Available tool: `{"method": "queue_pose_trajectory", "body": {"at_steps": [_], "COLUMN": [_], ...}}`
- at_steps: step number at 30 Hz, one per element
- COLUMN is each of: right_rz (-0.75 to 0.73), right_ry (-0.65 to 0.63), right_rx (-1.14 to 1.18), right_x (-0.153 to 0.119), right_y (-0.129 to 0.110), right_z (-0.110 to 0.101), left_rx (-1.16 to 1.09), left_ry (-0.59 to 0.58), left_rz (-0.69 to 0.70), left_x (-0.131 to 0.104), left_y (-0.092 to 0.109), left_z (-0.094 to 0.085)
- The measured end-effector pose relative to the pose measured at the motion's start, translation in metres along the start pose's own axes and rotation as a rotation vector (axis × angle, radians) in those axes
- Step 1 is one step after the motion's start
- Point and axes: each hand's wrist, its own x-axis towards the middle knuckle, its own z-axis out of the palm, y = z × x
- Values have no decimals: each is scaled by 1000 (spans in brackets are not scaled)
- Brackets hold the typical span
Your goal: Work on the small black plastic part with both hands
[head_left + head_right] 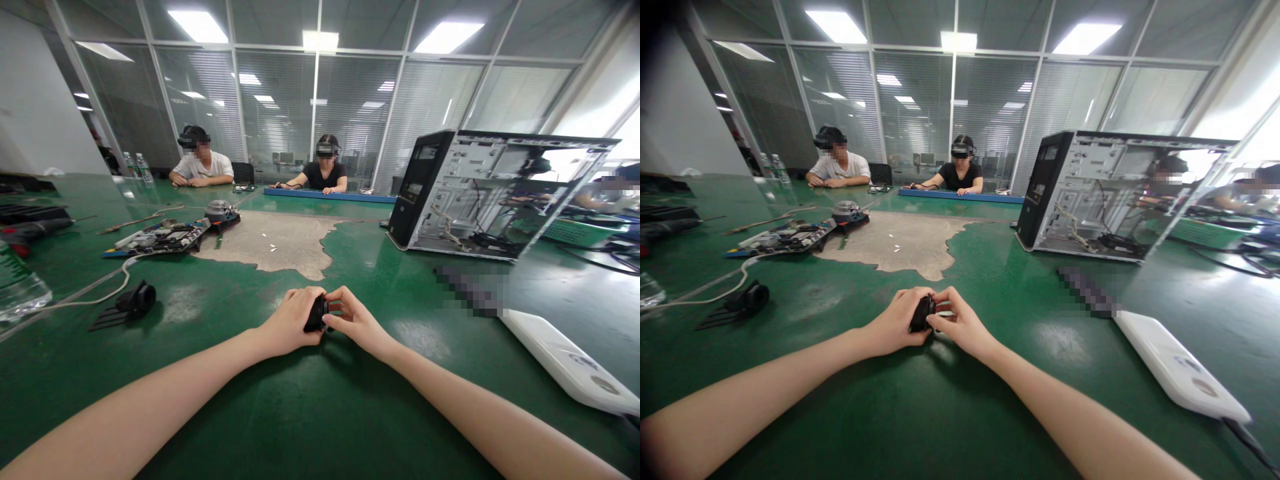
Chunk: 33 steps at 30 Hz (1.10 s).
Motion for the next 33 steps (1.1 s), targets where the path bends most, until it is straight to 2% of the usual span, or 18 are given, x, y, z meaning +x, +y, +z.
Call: {"method": "queue_pose_trajectory", "body": {"at_steps": [13, 19, 33], "right_rz": [14, -6, -6], "right_ry": [52, 9, 40], "right_rx": [-12, -1, -29], "right_x": [2, 0, 1], "right_y": [5, 2, 3], "right_z": [0, -1, 1], "left_rx": [7, 5, -6], "left_ry": [4, -3, 8], "left_rz": [-3, -2, -14], "left_x": [0, 0, 0], "left_y": [1, 1, 1], "left_z": [0, -1, 0]}}
